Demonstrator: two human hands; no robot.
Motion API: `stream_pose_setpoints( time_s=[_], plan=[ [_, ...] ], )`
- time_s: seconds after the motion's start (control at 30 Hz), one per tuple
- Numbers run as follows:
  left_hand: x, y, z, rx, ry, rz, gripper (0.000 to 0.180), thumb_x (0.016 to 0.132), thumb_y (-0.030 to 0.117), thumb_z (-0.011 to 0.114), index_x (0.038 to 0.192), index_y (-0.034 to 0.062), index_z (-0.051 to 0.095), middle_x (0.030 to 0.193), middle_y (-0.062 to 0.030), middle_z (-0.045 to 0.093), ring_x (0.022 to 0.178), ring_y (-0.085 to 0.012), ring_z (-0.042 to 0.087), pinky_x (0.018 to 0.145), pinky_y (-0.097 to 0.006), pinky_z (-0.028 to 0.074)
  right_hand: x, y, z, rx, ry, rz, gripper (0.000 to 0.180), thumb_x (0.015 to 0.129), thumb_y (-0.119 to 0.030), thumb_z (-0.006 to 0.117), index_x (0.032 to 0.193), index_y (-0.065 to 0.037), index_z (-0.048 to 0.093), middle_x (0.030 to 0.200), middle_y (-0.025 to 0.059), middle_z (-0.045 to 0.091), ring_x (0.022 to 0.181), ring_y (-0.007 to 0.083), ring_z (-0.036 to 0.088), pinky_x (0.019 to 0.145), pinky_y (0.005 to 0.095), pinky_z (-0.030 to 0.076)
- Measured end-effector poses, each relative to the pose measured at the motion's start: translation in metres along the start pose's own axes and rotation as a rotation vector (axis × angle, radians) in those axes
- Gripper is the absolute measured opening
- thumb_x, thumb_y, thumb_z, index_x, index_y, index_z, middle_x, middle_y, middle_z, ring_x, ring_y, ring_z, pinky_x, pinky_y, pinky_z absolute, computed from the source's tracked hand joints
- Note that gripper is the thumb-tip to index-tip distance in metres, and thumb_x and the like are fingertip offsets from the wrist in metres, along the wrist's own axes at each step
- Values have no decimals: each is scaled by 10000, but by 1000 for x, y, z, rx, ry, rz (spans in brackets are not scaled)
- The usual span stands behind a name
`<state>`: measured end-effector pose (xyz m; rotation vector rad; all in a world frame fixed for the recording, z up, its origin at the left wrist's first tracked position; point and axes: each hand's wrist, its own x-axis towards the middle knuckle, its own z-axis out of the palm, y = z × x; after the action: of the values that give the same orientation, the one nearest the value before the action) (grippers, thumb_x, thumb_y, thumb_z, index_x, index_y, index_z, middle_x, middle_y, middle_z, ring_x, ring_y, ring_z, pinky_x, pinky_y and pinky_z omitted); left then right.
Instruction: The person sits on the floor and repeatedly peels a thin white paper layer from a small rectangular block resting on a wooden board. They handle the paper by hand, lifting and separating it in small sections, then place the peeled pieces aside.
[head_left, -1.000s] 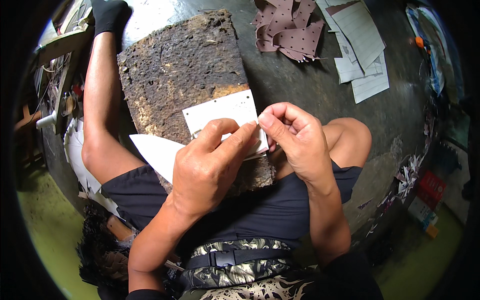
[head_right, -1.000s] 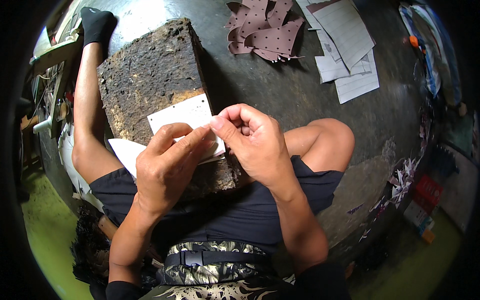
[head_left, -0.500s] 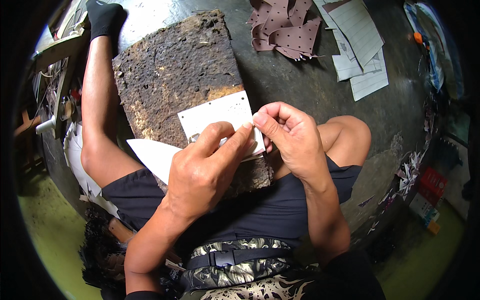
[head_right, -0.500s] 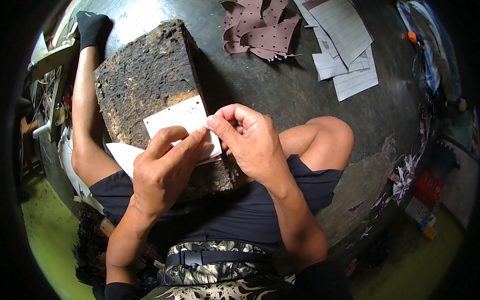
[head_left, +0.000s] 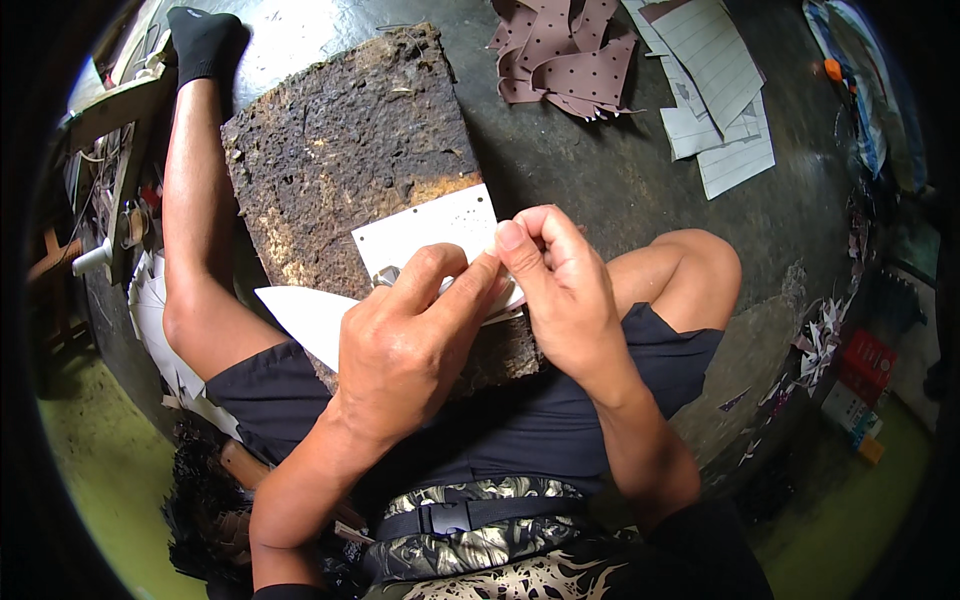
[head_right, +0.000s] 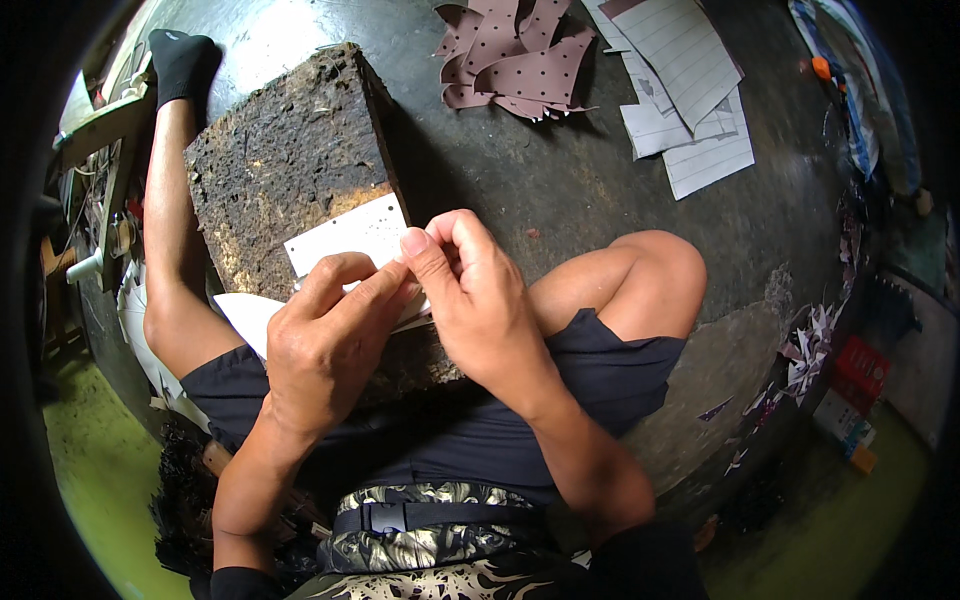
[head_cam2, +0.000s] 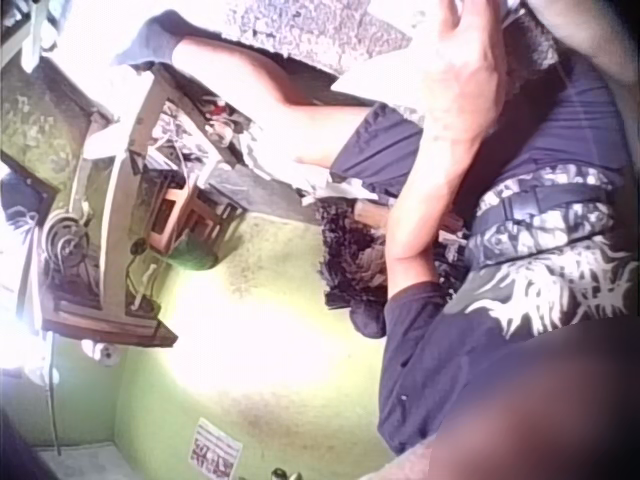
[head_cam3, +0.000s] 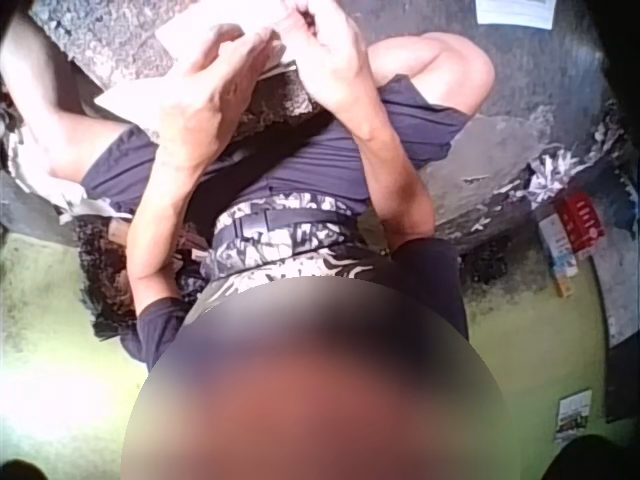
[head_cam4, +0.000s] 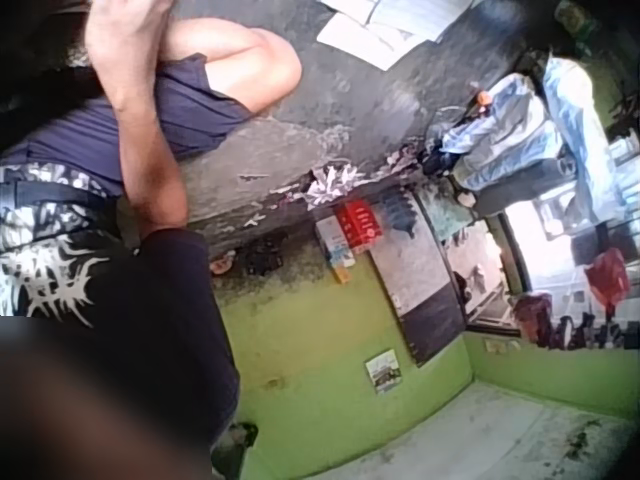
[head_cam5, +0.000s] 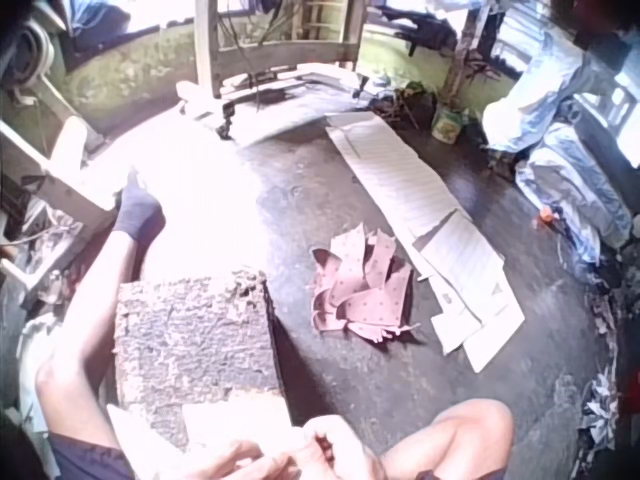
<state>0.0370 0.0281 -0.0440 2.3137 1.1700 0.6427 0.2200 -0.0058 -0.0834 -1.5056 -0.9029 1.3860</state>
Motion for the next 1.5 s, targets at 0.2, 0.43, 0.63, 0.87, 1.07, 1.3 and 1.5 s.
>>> stream_pose_setpoints(
  time_s=[0.2,0.43,0.63,0.87,1.07,1.3,1.5],
  plan=[
    [1,-12,4,63,98,87,287,892,173,957,1166,145,874,987,10,730,760,-190,613,619,-356,461,3,4,6,-62,54,-61,361,1227,-336,635,1085,-5,632,822,67,613,768,125,552,699,359,507],
    [-3,-19,8,27,128,109,306,854,149,991,1138,151,877,978,26,725,778,-189,599,673,-366,463,7,5,-2,-19,23,-31,352,1219,-320,654,1091,8,656,843,84,667,800,120,581,728,353,530],
    [-1,-19,9,11,124,97,303,849,142,994,1129,151,880,977,24,727,792,-192,611,692,-365,473,11,11,-5,-37,36,-48,352,1213,-313,666,1083,14,668,855,86,681,810,123,597,737,349,535],
    [-3,-19,9,-19,113,79,322,840,131,996,1140,145,881,993,21,739,813,-196,624,729,-376,485,18,19,-9,-16,50,-11,365,1209,-327,673,1081,14,676,845,72,674,804,119,598,734,340,530],
    [-2,-19,9,-25,116,84,323,828,122,998,1127,148,878,991,29,732,821,-184,633,730,-377,468,24,25,-14,-63,66,-8,376,1211,-340,670,1090,15,679,841,72,677,799,115,601,728,339,525],
    [0,-22,6,-1,99,109,327,813,145,1000,1114,165,875,1003,35,734,857,-193,663,816,-402,436,32,35,-20,-118,57,-20,368,1213,-353,666,1101,-3,684,853,33,665,800,88,591,722,313,511],
    [2,-23,1,29,73,135,335,804,180,999,1115,186,876,1013,41,734,906,-200,675,868,-411,433,40,44,-24,-150,65,-25,395,1200,-365,681,1095,16,688,828,99,698,771,144,629,717,374,538]
  ],
)
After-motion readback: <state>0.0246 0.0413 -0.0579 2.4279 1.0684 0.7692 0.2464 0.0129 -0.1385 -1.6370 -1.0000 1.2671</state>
